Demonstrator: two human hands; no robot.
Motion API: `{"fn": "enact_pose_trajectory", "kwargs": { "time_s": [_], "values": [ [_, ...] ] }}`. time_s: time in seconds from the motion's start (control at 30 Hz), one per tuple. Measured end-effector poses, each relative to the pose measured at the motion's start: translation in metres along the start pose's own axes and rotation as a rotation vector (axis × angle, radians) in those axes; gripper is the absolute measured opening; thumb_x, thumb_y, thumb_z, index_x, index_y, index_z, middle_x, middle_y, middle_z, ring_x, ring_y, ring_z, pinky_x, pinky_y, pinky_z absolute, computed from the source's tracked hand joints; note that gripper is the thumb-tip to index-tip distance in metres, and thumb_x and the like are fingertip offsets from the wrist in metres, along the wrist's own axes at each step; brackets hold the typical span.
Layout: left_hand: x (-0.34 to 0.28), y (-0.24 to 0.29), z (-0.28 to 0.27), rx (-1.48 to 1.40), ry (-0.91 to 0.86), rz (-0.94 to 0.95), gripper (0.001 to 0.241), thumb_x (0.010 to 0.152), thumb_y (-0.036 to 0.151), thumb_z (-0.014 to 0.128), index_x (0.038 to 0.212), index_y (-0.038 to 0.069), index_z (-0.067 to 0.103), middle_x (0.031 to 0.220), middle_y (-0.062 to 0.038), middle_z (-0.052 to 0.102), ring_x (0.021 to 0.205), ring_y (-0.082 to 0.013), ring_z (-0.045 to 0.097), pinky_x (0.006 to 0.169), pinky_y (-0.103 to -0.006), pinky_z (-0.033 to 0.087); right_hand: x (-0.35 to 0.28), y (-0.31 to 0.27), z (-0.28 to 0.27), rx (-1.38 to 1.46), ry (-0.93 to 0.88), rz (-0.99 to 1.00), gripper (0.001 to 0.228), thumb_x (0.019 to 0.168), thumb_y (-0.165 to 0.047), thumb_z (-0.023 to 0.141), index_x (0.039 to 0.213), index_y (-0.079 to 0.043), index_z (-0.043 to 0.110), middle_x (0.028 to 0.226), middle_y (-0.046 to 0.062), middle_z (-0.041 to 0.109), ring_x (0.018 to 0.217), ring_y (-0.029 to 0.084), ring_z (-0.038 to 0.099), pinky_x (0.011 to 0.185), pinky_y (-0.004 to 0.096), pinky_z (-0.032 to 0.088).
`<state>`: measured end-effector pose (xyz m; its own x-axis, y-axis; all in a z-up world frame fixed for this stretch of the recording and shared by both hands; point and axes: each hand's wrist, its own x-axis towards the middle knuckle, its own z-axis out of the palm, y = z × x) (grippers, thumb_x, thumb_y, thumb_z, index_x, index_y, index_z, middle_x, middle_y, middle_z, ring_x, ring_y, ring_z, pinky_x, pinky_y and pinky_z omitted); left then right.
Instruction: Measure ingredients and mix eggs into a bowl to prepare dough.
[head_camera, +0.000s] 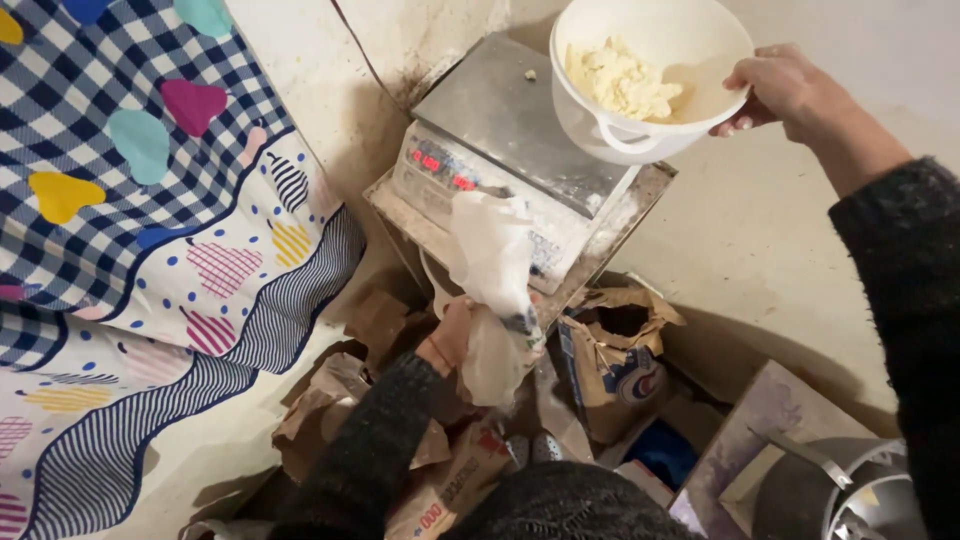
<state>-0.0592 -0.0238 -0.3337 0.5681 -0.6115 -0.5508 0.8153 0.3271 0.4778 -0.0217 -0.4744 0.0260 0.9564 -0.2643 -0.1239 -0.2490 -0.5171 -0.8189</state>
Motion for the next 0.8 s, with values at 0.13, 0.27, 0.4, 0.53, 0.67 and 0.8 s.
{"fn": "enact_pose_trajectory", "kwargs": {
  "time_s": [0.13, 0.27, 0.4, 0.53, 0.67, 0.8],
  "values": [
    [-0.053, 0.020, 0.078, 0.034, -0.232, 0.041, 0.057, 0.102, 0.032, 0.033, 0.137, -0.008, 0.055, 0.128, -0.023, 0.065, 0.103, -0.0347, 0.067, 0.097, -0.0430, 0.054, -0.004, 0.005, -0.014, 0.004, -0.016, -0.092, 0.030, 0.105, -0.008, 0.046, 0.116, 0.018, 0.058, 0.083, 0.024, 0.069, 0.069, 0.025, 0.070, 0.064, 0.030, 0.057],
    [-0.023, 0.017, 0.070, 0.100, -0.096, 0.045, 0.057, 0.099, 0.036, 0.033, 0.130, -0.004, 0.059, 0.123, -0.019, 0.067, 0.101, -0.0328, 0.067, 0.094, -0.0410, 0.053, -0.009, -0.002, -0.017, -0.015, 0.023, -0.102, 0.030, 0.107, -0.008, 0.044, 0.116, 0.018, 0.056, 0.083, 0.024, 0.069, 0.070, 0.028, 0.071, 0.067, 0.032, 0.059],
    [-0.040, 0.023, 0.091, 0.133, -0.201, 0.090, 0.053, 0.098, 0.033, 0.036, 0.126, -0.004, 0.062, 0.119, -0.018, 0.068, 0.099, -0.0312, 0.066, 0.093, -0.0407, 0.053, -0.014, -0.005, -0.019, 0.002, 0.036, -0.101, 0.029, 0.105, -0.007, 0.044, 0.118, 0.016, 0.056, 0.083, 0.023, 0.069, 0.069, 0.025, 0.071, 0.064, 0.031, 0.058],
    [-0.014, 0.011, 0.067, 0.171, -0.066, 0.160, 0.046, 0.098, 0.032, 0.040, 0.117, -0.004, 0.063, 0.108, -0.017, 0.068, 0.094, -0.0303, 0.065, 0.087, -0.0409, 0.054, -0.014, -0.003, -0.020, 0.025, 0.000, -0.101, 0.027, 0.105, -0.007, 0.045, 0.115, 0.016, 0.057, 0.082, 0.023, 0.069, 0.067, 0.023, 0.069, 0.064, 0.029, 0.057],
    [0.006, 0.001, 0.051, 0.126, -0.010, 0.108, 0.038, 0.100, 0.024, 0.045, 0.117, -0.003, 0.064, 0.109, -0.015, 0.069, 0.095, -0.0296, 0.064, 0.085, -0.0388, 0.055, -0.011, -0.003, -0.019, 0.019, 0.005, -0.097, 0.028, 0.106, -0.008, 0.044, 0.113, 0.016, 0.058, 0.081, 0.023, 0.069, 0.068, 0.025, 0.069, 0.064, 0.032, 0.057],
    [-0.043, 0.026, 0.083, 0.186, -0.133, 0.034, 0.040, 0.102, 0.029, 0.045, 0.121, -0.001, 0.063, 0.112, -0.017, 0.067, 0.095, -0.0294, 0.064, 0.085, -0.0387, 0.056, -0.006, -0.008, -0.023, 0.017, -0.011, -0.125, 0.027, 0.105, -0.007, 0.044, 0.112, 0.015, 0.059, 0.082, 0.024, 0.070, 0.068, 0.024, 0.070, 0.065, 0.030, 0.058]
  ]
}}
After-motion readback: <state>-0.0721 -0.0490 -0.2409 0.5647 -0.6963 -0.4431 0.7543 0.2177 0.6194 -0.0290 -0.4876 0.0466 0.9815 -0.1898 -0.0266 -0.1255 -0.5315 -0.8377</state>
